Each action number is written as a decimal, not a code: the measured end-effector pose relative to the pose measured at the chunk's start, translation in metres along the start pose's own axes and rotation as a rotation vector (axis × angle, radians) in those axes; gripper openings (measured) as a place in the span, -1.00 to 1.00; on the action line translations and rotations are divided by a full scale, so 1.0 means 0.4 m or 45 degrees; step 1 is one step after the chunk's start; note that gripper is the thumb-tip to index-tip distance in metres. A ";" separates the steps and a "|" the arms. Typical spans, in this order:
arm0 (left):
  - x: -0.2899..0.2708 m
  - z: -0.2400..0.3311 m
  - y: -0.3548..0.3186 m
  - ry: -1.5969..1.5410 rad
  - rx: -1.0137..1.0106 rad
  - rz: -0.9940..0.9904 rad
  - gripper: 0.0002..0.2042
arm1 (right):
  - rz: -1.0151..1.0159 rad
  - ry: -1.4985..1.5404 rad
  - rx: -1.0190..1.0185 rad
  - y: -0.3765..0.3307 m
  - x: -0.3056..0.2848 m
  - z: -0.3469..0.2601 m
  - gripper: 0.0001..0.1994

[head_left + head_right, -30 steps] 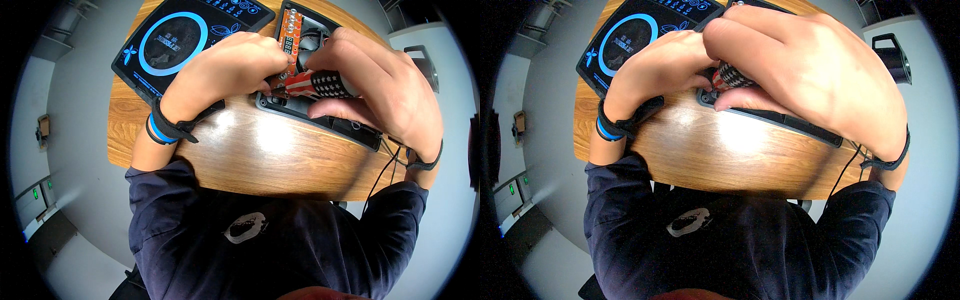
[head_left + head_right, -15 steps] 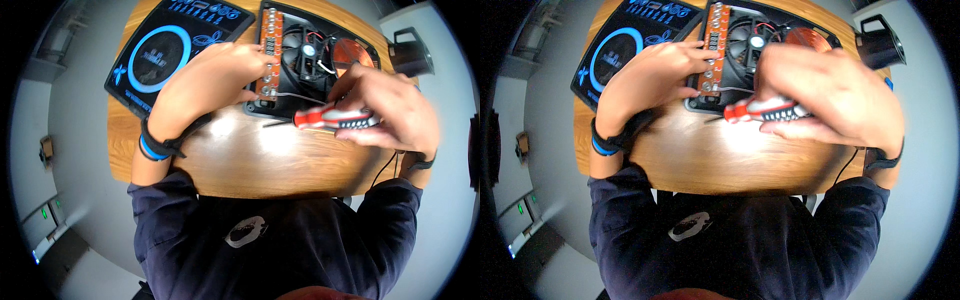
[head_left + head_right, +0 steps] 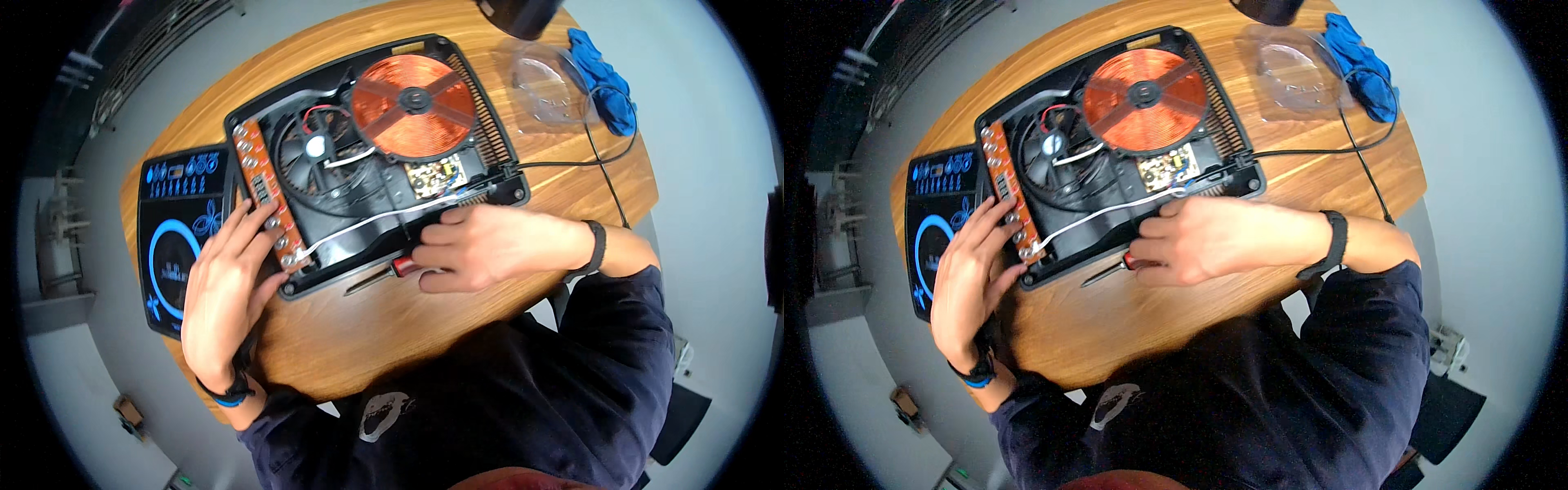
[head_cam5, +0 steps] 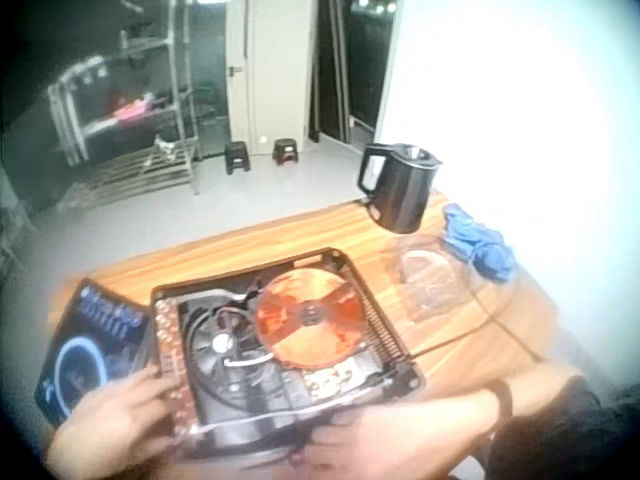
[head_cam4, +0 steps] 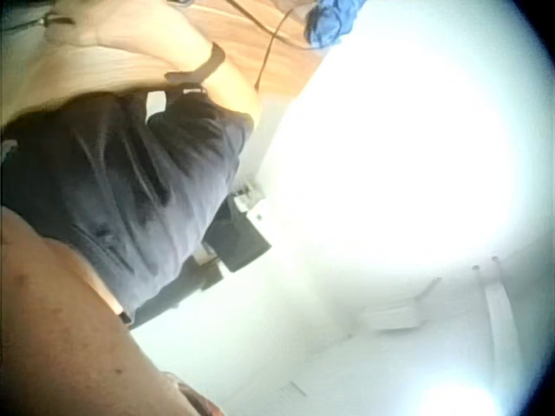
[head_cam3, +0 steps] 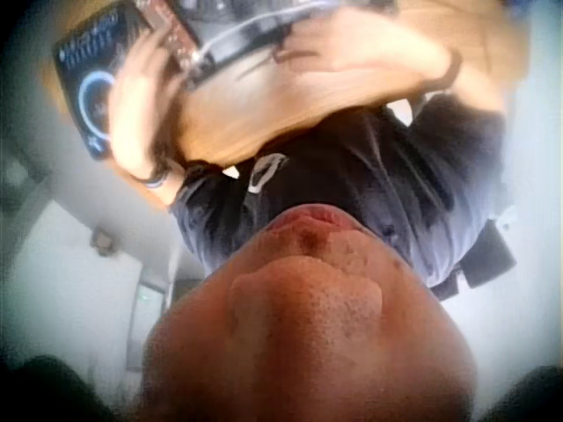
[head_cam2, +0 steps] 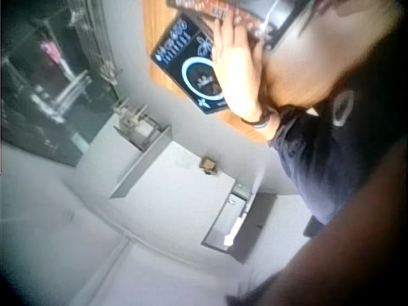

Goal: The person assembles an induction cooktop by securing internal components with a screwdriver, connecting wires, and attaching the control panel. They then place the top cover onto the unit and secure it with screws.

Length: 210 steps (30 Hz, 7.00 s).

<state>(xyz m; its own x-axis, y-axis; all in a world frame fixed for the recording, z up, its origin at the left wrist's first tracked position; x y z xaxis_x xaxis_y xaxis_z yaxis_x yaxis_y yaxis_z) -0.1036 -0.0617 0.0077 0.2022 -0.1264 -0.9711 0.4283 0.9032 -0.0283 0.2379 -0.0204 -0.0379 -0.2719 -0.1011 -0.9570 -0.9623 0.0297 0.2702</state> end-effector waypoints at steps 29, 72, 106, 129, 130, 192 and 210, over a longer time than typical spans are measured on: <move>-0.004 0.071 0.093 -0.023 -0.370 -0.226 -0.49 | 0.016 0.047 1.033 -0.471 -0.122 0.513 -0.68; 0.010 0.073 0.088 -0.082 -0.325 -0.088 -0.50 | -0.085 0.066 1.154 -0.490 -0.127 0.525 -0.82; -0.024 0.056 0.067 0.029 -0.095 0.160 -0.75 | 0.344 0.095 0.912 -0.217 -0.236 0.320 -0.83; 0.030 0.064 0.042 -0.623 0.026 0.400 -0.85 | 0.305 0.527 0.211 0.228 -0.060 0.106 -0.84; 0.030 0.063 0.045 -0.681 0.014 0.391 -0.85 | 0.317 0.486 0.191 0.230 -0.061 0.106 -0.84; -0.010 0.033 0.000 -0.529 -0.057 0.454 -0.91 | 0.006 0.283 0.845 0.050 -0.200 0.020 -0.68; -0.016 0.033 0.004 -0.539 -0.062 0.415 -0.90 | 0.026 0.234 0.820 0.071 -0.190 0.043 -0.70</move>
<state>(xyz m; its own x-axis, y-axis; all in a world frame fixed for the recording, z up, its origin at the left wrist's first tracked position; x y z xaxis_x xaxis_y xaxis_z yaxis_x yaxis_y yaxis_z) -0.0927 -0.0648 0.0169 0.6600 0.0187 -0.7510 0.2446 0.9399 0.2384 0.2313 0.0053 0.0405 -0.3405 -0.2603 -0.9035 -0.7796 0.6153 0.1165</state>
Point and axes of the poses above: each hand's wrist, its own y-axis towards the middle knuckle, its own x-axis out of the palm, z = x × y, the point moved 1 cm from there along y, towards the middle knuckle, and after that the axes turned 3 degrees about z, right-handed, at the moved point
